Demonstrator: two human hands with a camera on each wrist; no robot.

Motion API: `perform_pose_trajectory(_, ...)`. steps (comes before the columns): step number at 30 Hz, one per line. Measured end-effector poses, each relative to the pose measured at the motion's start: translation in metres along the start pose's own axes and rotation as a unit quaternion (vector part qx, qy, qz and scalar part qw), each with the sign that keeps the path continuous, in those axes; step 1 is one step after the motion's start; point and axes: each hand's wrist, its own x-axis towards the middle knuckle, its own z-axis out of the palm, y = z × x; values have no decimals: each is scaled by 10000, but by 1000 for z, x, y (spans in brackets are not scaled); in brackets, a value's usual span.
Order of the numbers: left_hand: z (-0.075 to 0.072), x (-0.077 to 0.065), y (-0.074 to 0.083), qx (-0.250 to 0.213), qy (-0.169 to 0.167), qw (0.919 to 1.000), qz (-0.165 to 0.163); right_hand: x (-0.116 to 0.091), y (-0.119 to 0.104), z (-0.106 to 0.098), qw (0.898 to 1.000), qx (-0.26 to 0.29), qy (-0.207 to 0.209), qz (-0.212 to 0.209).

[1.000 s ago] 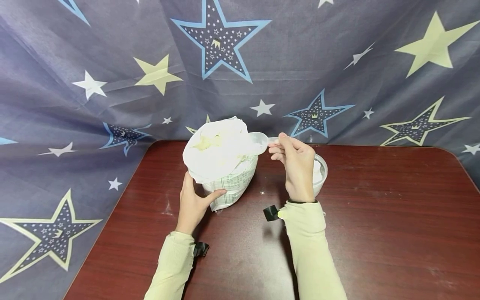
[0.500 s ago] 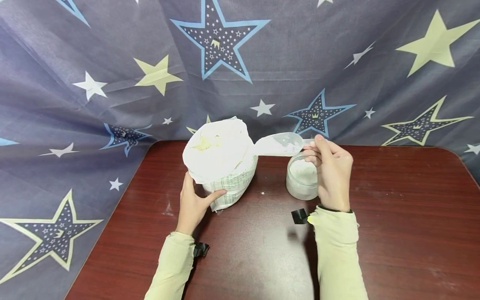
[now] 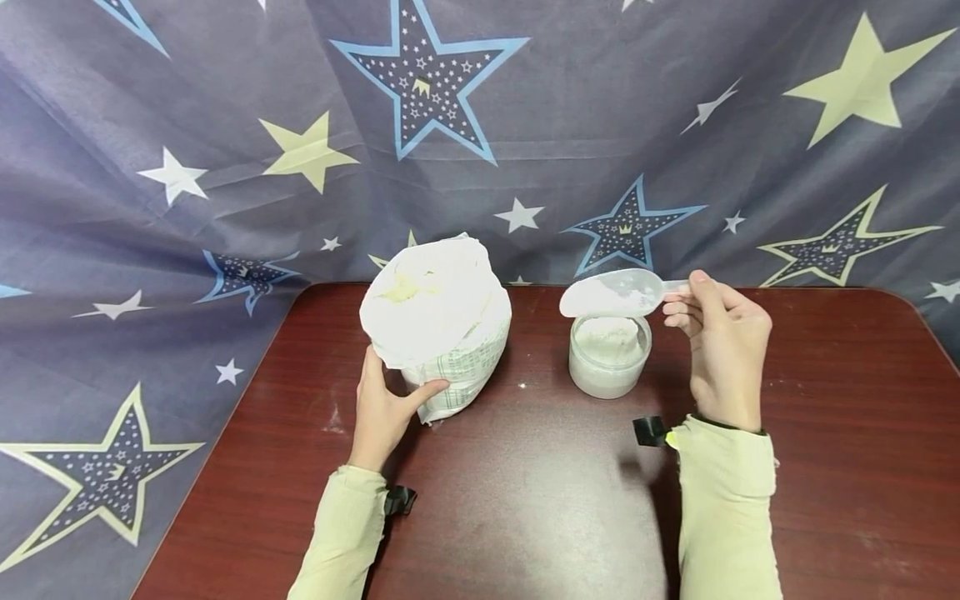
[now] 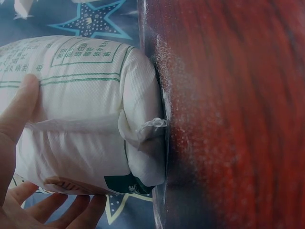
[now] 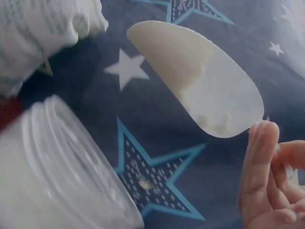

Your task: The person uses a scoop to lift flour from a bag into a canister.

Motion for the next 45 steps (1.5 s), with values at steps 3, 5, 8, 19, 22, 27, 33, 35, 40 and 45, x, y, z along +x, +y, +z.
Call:
perform_pose_trajectory(3, 0, 1, 1, 17, 4, 10000, 15, 1, -5, -6, 9997, -165, 70, -154)
perform_pose_trajectory(5, -1, 1, 1, 10, 13, 10000, 35, 2, -7, -9, 9993, -285, 96, -242)
perform_pose_trajectory(8, -1, 1, 1, 13, 22, 10000, 54, 3, -11, -13, 9985, -433, 77, -324)
perform_pose_trajectory(19, 1, 0, 0, 48, -4, 10000, -15, 3, -22, -29, 9801, -1860, -353, -603)
perform_pose_trajectory(22, 1, 0, 1, 42, -5, 10000, 14, 3, -21, -30, 9739, -2070, -583, -720)
perform_pose_trajectory(27, 1, 0, 1, 54, 1, 10000, 27, 2, -20, -29, 9621, -2399, -926, -908)
perform_pose_trajectory(33, 0, 0, 1, 59, 22, 10000, 4, 1, -20, -24, 9482, -2826, -1068, -988)
perform_pose_trajectory(35, 0, 0, 2, 59, 15, 10000, 9, 1, -21, -22, 9419, -3018, -1067, -1017)
perform_pose_trajectory(40, 0, 1, 1, 43, -25, 10000, 7, -1, -23, -15, 9168, -3643, -1101, -1209)
perform_pose_trajectory(45, 0, 0, 1, 33, -35, 10000, 1, -6, -25, -8, 8562, -4818, -1054, -1538)
